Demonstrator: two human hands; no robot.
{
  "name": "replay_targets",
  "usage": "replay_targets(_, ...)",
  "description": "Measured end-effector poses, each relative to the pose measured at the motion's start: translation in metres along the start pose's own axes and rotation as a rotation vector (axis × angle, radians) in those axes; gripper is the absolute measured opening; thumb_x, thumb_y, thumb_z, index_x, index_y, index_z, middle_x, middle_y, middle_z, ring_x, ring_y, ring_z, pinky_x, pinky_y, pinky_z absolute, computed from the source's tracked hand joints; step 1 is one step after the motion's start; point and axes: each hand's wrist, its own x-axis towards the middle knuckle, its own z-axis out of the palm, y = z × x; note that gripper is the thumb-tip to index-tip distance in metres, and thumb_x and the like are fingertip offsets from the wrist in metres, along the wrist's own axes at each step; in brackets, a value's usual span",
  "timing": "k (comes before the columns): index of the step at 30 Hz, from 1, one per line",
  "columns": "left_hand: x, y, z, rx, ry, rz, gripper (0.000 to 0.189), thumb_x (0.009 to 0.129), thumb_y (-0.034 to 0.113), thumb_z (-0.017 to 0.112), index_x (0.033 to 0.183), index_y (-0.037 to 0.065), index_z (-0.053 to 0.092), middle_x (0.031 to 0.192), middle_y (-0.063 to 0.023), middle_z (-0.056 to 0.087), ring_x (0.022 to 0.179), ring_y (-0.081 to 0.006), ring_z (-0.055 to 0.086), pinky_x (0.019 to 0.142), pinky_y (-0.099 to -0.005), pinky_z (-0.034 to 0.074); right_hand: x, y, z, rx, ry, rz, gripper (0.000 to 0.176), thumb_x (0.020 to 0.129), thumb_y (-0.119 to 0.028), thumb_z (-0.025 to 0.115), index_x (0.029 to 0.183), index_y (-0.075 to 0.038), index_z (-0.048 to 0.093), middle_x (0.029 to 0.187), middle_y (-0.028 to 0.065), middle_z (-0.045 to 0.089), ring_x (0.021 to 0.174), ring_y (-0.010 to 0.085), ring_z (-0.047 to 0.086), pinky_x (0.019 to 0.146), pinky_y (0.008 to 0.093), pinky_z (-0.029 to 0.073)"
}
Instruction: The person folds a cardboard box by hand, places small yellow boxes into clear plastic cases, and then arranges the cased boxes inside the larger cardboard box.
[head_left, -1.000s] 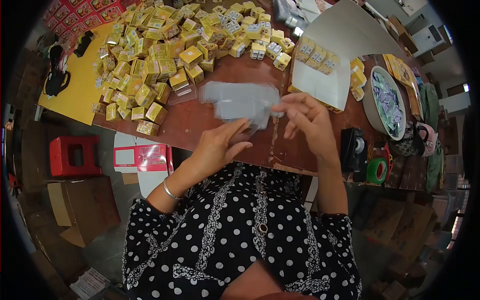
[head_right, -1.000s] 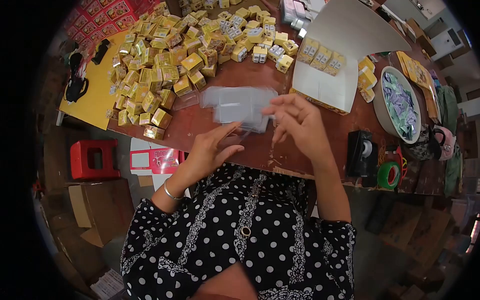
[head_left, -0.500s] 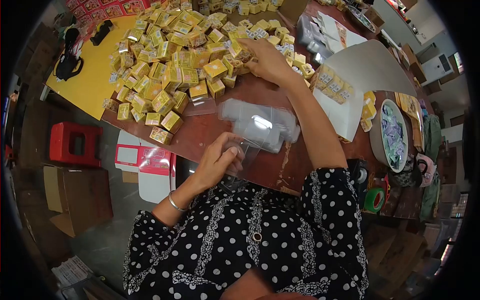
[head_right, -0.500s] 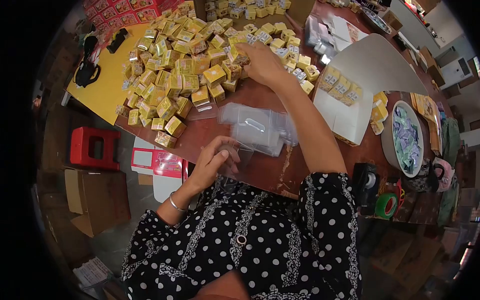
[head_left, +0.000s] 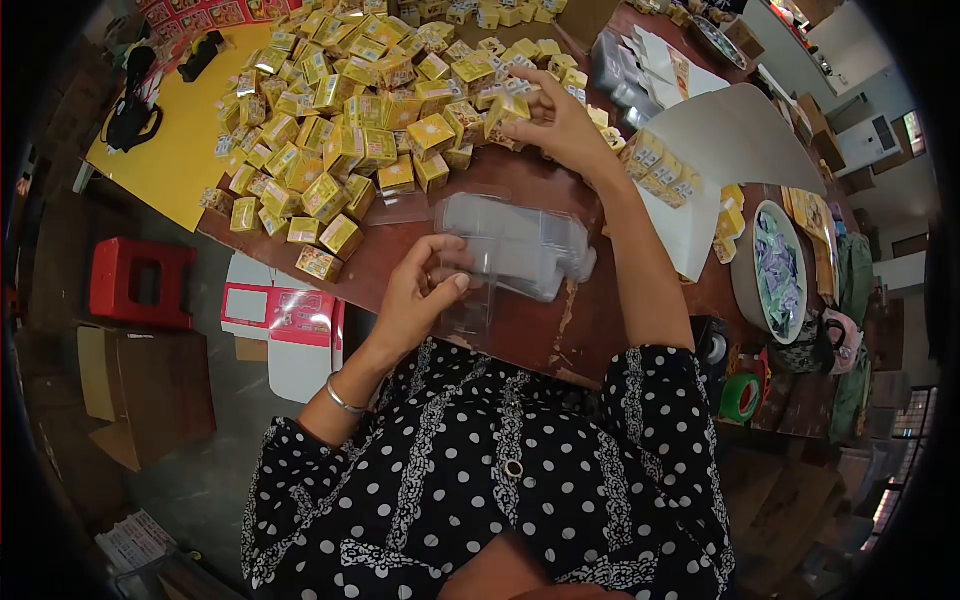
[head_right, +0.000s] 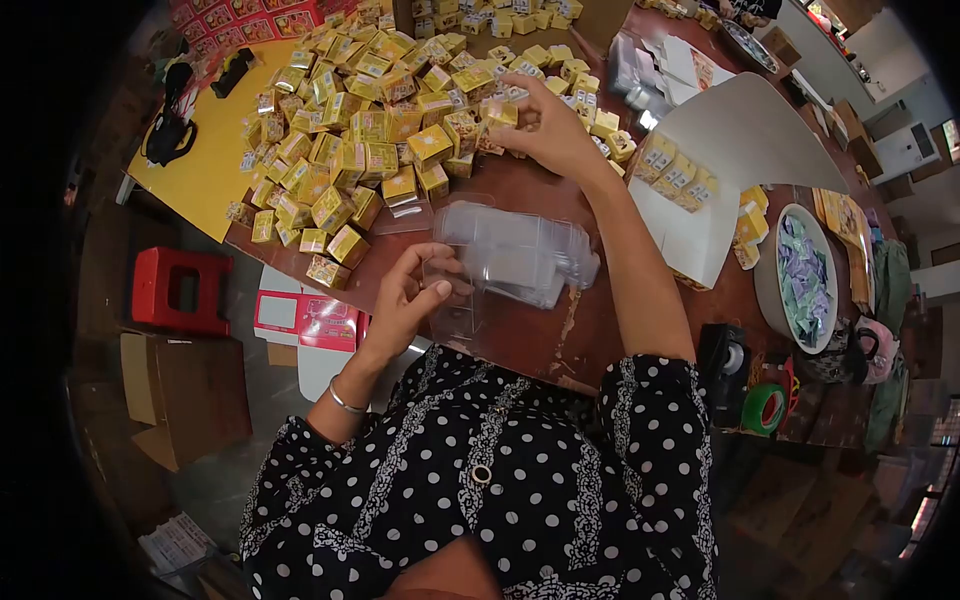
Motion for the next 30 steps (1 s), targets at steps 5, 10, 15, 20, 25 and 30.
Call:
replay_targets(5, 0.000, 0.007, 0.007, -0.012, -0.028, 0.020, 0.045, 0.095, 0.005, 0.070, 0.135, -0.002, 0.050, 0.124, -0.0122, 0.062, 0.113, -0.0210, 0.067, 0.098, -0.0318, 0.054, -0.082, -0.004, -0.021, 0.609, -0.049, 0.001, 0.066, 0.082, 0.002, 0.079, 0.140, -0.002, 0.048, 0.128, 0.0070, 0.060, 0.123, 0.0163, 0.059, 0.106, 0.0314, 0.049)
replay_targets(10, -0.001, 0.009, 0.020, 0.027, -0.068, 0.004, 0.052, 0.087, -0.001, 0.078, 0.133, -0.001, 0.053, 0.125, -0.0104, 0.062, 0.117, -0.0214, 0.065, 0.100, -0.0327, 0.054, -0.184, -0.003, -0.023, 0.310, 0.219, 0.086, 0.055, 0.081, 0.004, 0.077, 0.128, -0.004, 0.050, 0.123, 0.0049, 0.060, 0.118, 0.0156, 0.060, 0.105, 0.0337, 0.050)
replay_targets(15, -0.003, 0.001, 0.036, 0.041, -0.123, -0.027, 0.055, 0.085, -0.003, 0.079, 0.133, -0.001, 0.054, 0.125, -0.0107, 0.062, 0.117, -0.0216, 0.065, 0.100, -0.0332, 0.054, -0.272, 0.017, 0.002, -0.365, 0.524, 0.376, 0.063, 0.077, -0.017, 0.089, 0.123, -0.004, 0.049, 0.111, 0.0104, 0.064, 0.098, 0.0220, 0.066, 0.084, 0.0366, 0.055)
replay_targets(20, -0.002, -0.005, 0.053, 0.052, -0.177, -0.048, 0.055, 0.085, -0.004, 0.079, 0.134, -0.002, 0.055, 0.125, -0.0115, 0.063, 0.115, -0.0216, 0.066, 0.098, -0.0325, 0.055, -0.309, 0.032, 0.023, -0.533, 0.579, 0.509, 0.073, 0.073, -0.035, 0.092, 0.123, -0.004, 0.048, 0.107, 0.0133, 0.066, 0.095, 0.0328, 0.067, 0.078, 0.0450, 0.053)
replay_targets(25, 0.001, -0.004, 0.055, 0.080, -0.164, -0.058, 0.055, 0.087, 0.000, 0.079, 0.136, -0.003, 0.055, 0.126, -0.0134, 0.064, 0.114, -0.0239, 0.068, 0.099, -0.0339, 0.055, -0.308, -0.021, 0.002, -0.343, 0.312, 0.800, 0.080, 0.078, -0.034, 0.088, 0.139, -0.006, 0.046, 0.102, 0.0116, 0.068, 0.094, 0.0319, 0.068, 0.079, 0.0440, 0.054)
replay_targets(30, 0.002, -0.009, 0.051, 0.078, -0.143, -0.080, 0.056, 0.088, 0.003, 0.078, 0.138, -0.005, 0.054, 0.126, -0.0147, 0.064, 0.113, -0.0259, 0.069, 0.101, -0.0356, 0.054, -0.324, 0.000, -0.021, -0.237, 0.300, 0.551, 0.071, 0.081, -0.023, 0.084, 0.143, -0.013, 0.051, 0.109, 0.0091, 0.068, 0.102, 0.0307, 0.066, 0.089, 0.0437, 0.053)
